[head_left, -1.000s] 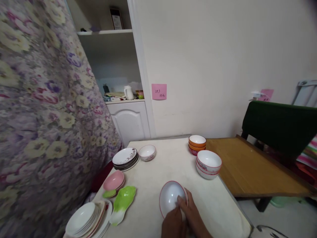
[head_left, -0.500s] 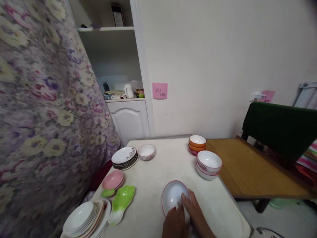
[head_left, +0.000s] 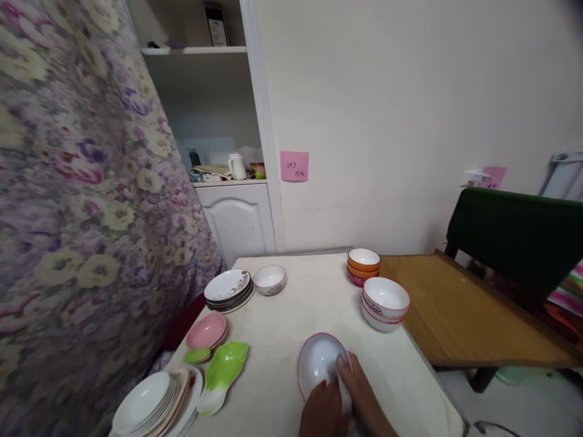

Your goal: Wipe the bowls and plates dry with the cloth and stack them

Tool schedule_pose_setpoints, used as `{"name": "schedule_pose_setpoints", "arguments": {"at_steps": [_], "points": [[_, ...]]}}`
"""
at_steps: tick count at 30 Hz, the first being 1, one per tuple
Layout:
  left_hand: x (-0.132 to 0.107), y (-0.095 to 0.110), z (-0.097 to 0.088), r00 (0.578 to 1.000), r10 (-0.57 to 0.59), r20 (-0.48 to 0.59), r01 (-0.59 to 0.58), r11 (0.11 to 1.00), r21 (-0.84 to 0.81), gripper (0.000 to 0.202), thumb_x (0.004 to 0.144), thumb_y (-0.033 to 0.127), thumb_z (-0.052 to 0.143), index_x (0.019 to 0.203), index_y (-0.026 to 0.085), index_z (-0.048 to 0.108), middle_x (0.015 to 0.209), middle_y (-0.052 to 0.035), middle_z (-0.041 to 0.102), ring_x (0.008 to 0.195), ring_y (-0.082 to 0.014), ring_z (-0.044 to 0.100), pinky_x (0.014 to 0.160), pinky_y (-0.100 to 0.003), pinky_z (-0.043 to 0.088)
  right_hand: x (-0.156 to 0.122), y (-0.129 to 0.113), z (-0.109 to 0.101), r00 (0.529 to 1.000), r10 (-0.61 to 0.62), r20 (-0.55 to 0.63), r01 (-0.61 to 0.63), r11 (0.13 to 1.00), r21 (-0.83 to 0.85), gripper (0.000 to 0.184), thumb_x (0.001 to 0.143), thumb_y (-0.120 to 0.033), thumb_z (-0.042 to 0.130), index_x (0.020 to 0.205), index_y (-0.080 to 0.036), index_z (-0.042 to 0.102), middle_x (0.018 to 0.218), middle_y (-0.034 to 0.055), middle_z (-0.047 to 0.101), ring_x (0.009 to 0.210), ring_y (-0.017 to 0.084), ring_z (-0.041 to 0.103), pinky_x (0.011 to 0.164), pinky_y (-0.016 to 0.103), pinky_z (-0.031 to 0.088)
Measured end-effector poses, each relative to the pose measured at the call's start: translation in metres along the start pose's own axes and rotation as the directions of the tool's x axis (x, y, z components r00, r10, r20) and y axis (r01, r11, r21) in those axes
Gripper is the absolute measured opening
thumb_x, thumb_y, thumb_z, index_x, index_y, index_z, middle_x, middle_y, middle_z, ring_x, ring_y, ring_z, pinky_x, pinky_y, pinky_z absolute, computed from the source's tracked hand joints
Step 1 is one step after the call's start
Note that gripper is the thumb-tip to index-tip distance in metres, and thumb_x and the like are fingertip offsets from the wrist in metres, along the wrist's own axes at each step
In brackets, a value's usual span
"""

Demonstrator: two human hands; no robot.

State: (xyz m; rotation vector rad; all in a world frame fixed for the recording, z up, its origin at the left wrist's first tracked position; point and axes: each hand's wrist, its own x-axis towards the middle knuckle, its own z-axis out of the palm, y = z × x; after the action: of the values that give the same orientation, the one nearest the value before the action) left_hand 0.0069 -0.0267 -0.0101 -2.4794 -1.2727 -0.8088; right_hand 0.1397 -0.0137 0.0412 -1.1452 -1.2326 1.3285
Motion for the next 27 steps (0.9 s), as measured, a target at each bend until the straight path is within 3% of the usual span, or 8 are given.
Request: {"name": "schedule_pose_setpoints", "arguments": {"at_steps": [3, 5, 8, 12, 15, 19, 23, 27], "points": [[-0.005, -0.023, -0.007, 0.987, 0.161, -0.002, -0.161, 0.987, -0.001, 0.019, 0.087, 0.018, 0.047, 0.099, 0.023, 0.061, 0.092, 0.0027, 0.077, 0.085, -0.0117, 0.071, 0.103, -0.035, 0.046, 0.007, -0.003, -0.012, 0.998, 0.009, 0.059, -0.004, 0.997, -0.075, 0.038, 0.086, -0.057, 0.044, 0.093, -0.022, 0.057, 0.088, 0.0021, 0.062, 0.09, 0.021, 0.06, 0.09, 0.035, 0.045], [-0.009, -0.038, -0.017, 0.967, 0.236, 0.093, -0.237, 0.972, 0.001, 0.024, 0.089, 0.017, 0.046, 0.107, 0.025, 0.059, 0.104, 0.0034, 0.075, 0.099, -0.0128, 0.068, 0.109, -0.04, 0.04, 0.011, -0.002, -0.014, 0.997, 0.01, 0.071, -0.004, 0.996, -0.085, 0.039, 0.083, -0.057, 0.049, 0.095, -0.021, 0.058, 0.091, 0.003, 0.064, 0.092, 0.022, 0.06, 0.089, 0.035, 0.045], [-0.009, -0.035, -0.017, 0.964, 0.123, 0.237, -0.127, 0.992, -0.001, 0.026, 0.084, 0.014, 0.051, 0.105, 0.023, 0.063, 0.104, -0.0002, 0.075, 0.097, -0.0168, 0.069, 0.1, -0.038, 0.05, 0.008, 0.001, -0.007, 0.999, 0.026, 0.024, -0.025, 0.998, -0.058, 0.045, 0.081, -0.056, 0.053, 0.11, -0.021, 0.052, 0.108, 0.0061, 0.063, 0.103, 0.023, 0.059, 0.095, 0.035, 0.043], [-0.006, -0.006, 0.008, 0.965, -0.1, 0.244, 0.097, 0.995, 0.022, 0.041, 0.074, 0.02, 0.06, 0.114, 0.009, 0.061, 0.104, -0.0133, 0.074, 0.09, -0.0239, 0.071, 0.081, -0.032, 0.058, -0.002, 0.0, 0.002, 0.999, 0.033, -0.019, -0.033, 0.999, 0.005, 0.051, 0.084, -0.055, 0.048, 0.123, -0.023, 0.042, 0.127, 0.0078, 0.055, 0.12, 0.021, 0.05, 0.104, 0.033, 0.036], [-0.007, -0.008, 0.01, 0.973, -0.012, 0.231, 0.013, 1.0, -0.003, 0.032, 0.079, 0.022, 0.058, 0.109, 0.014, 0.063, 0.102, -0.0092, 0.076, 0.089, -0.0203, 0.071, 0.09, -0.032, 0.055, -0.005, -0.009, -0.003, 0.999, 0.032, 0.02, -0.031, 0.999, -0.034, 0.047, 0.087, -0.056, 0.043, 0.119, -0.022, 0.047, 0.123, 0.0074, 0.058, 0.116, 0.021, 0.053, 0.102, 0.033, 0.037], [-0.007, -0.033, -0.027, 0.951, 0.19, 0.246, -0.195, 0.981, -0.005, 0.024, 0.09, 0.024, 0.05, 0.112, 0.026, 0.061, 0.112, 0.0017, 0.073, 0.105, -0.0166, 0.066, 0.105, -0.039, 0.044, -0.002, -0.021, -0.01, 0.996, -0.013, 0.09, 0.021, 0.996, -0.091, 0.04, 0.087, -0.054, 0.046, 0.109, -0.022, 0.053, 0.105, 0.004, 0.063, 0.106, 0.021, 0.058, 0.098, 0.034, 0.04], [0.007, -0.023, -0.048, 0.904, 0.109, 0.414, -0.093, 0.994, -0.058, 0.054, 0.083, 0.055, 0.052, 0.122, 0.018, 0.057, 0.117, -0.008, 0.07, 0.109, -0.0235, 0.065, 0.098, -0.038, 0.05, -0.002, -0.022, -0.006, 1.0, 0.008, 0.016, -0.006, 0.996, -0.092, 0.041, 0.086, -0.054, 0.047, 0.11, -0.021, 0.053, 0.102, 0.0042, 0.064, 0.102, 0.022, 0.059, 0.094, 0.034, 0.042], [0.03, 0.002, -0.05, 0.881, 0.045, 0.472, 0.03, 0.988, -0.15, 0.054, 0.091, 0.045, 0.04, 0.137, 0.016, 0.043, 0.139, -0.0119, 0.052, 0.128, -0.0259, 0.049, 0.104, -0.046, 0.045, -0.004, -0.022, -0.002, 1.0, -0.003, 0.025, 0.004, 0.999, -0.055, 0.038, 0.088, -0.054, 0.042, 0.104, -0.022, 0.054, 0.098, 0.0028, 0.065, 0.096, 0.02, 0.06, 0.092, 0.033, 0.044]]}}
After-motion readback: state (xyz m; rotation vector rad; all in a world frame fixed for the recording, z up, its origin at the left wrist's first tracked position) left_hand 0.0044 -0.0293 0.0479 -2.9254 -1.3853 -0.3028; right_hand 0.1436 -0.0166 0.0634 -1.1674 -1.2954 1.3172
